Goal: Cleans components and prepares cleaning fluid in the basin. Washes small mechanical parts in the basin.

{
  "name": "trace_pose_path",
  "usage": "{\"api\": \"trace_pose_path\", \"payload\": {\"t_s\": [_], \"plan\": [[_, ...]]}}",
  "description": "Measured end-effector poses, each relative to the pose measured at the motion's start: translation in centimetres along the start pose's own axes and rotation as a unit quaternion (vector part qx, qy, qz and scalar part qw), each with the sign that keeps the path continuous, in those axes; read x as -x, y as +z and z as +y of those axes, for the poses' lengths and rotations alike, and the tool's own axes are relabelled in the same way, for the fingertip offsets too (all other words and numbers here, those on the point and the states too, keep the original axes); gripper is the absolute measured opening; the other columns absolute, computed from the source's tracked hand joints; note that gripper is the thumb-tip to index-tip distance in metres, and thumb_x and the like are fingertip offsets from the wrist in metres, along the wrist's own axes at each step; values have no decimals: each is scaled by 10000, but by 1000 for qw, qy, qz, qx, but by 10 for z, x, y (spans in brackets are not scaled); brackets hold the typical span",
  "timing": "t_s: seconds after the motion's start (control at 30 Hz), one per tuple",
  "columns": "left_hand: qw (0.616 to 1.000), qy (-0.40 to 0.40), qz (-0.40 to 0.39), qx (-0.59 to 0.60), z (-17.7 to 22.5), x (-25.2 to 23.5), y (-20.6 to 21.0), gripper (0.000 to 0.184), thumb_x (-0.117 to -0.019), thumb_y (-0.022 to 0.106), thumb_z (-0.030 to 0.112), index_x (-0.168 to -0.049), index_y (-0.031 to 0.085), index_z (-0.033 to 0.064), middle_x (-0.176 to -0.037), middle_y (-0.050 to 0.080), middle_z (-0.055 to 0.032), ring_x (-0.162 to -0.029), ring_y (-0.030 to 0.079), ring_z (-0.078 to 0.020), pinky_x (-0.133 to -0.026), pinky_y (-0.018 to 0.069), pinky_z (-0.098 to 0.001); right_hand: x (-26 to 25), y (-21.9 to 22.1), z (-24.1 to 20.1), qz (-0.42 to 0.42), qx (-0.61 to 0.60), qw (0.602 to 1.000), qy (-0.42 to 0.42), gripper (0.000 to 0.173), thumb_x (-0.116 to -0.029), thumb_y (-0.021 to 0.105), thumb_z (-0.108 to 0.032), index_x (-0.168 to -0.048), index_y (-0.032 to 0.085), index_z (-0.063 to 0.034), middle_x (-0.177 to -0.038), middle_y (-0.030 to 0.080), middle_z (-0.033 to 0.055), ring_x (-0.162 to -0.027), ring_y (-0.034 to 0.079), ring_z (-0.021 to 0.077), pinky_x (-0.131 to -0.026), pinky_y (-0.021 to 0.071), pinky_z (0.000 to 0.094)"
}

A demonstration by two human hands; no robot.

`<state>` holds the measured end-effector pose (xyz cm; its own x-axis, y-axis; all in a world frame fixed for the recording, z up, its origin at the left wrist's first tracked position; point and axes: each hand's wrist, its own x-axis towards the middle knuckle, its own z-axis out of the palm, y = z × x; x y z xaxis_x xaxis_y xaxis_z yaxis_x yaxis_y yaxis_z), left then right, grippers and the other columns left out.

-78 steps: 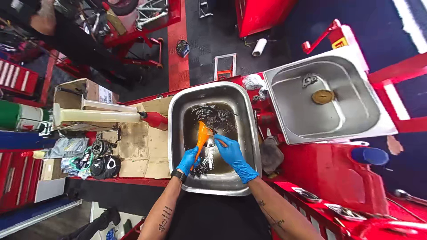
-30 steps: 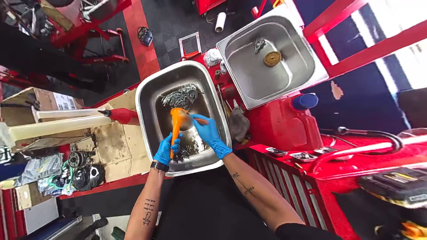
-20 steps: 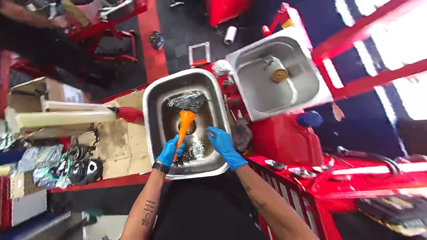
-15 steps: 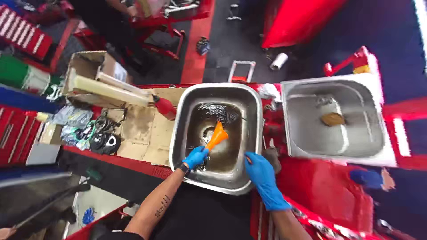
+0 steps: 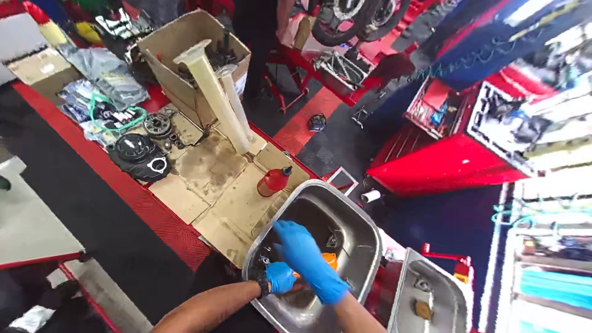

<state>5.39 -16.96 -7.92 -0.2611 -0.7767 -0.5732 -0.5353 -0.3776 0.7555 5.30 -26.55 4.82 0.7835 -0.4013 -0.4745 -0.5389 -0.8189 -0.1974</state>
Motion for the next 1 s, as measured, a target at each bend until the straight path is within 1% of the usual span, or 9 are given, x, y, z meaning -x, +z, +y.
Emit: {"api": "trace_pose_path", "payload": {"t_s": [0.07,0.13,0.2,0.37,0.5,0.57,0.83,0.93,1.0], "plan": [[999,19,-7,35,-6,1,-7,395,-1074,451,251,-1299,624,-23,-1256,661,-265,-1213,623,-430,-1019,467,-640,-90,11,-30,1,104,992,-77,481,-887,675,-42,-1360,605,2,-1367,599,251,-1302,545,445,-1057,441,625],[996,37,-13,84,-14,-4,-7,392,-1068,462,245,-1338,600,-4,-1269,659,-250,-1209,629,-415,-1018,479,-630,-165,28,-41,-47,229,970,-66,431,-935,558,75,-1364,546,117,-1455,491,348,-1423,406,514,-1174,297,675],[989,57,-30,133,-24,-7,-9,412,-1064,467,234,-1407,557,25,-1299,648,-245,-1226,622,-410,-1025,474,-625,-216,36,-37,-116,331,937,-6,425,-966,537,21,-1350,504,199,-1480,432,391,-1449,350,527,-1208,195,686],[948,85,-73,298,-52,1,-24,440,-1068,496,202,-1445,508,-23,-1269,646,-285,-1149,649,-429,-1019,474,-611,-269,11,-25,-255,382,885,73,486,-983,618,-157,-1342,538,161,-1374,504,412,-1318,463,581,-1055,290,800],[892,87,-87,435,-67,-3,-29,415,-1059,500,126,-1437,501,-44,-1201,664,-268,-1003,681,-360,-945,522,-524,-280,-6,-11,-272,399,871,90,939,-752,877,-219,-1530,392,-14,-1252,588,361,-1154,575,566,-904,437,762],[873,84,-80,475,-71,-9,-31,394,-1046,518,105,-1414,510,-34,-1172,664,-235,-935,675,-295,-888,540,-469,-282,-8,3,-255,393,878,97,989,-683,914,-226,-1518,413,-53,-1209,612,342,-1106,604,551,-852,471,738],[847,37,-45,529,-66,-26,-42,491,-1019,579,83,-1479,438,-15,-1254,607,-218,-918,649,-225,-870,546,-387,-252,-35,10,-166,338,923,81,504,-843,737,-39,-1311,578,59,-1153,631,328,-1098,610,528,-880,470,697],[840,46,-21,541,-55,-33,-43,498,-998,606,58,-1465,454,-27,-1301,605,-224,-1022,662,-248,-929,549,-404,-204,-83,11,-53,290,955,41,586,-785,787,-47,-1326,574,24,-1108,640,306,-1038,626,512,-833,486,674],[844,60,6,533,-47,-42,-41,505,-950,627,-5,-1433,482,-39,-1276,627,-219,-1080,657,-252,-972,539,-407,-156,-124,12,37,239,968,64,868,-706,864,-211,-1469,479,-58,-1169,630,279,-1041,630,485,-805,500,644]]}}
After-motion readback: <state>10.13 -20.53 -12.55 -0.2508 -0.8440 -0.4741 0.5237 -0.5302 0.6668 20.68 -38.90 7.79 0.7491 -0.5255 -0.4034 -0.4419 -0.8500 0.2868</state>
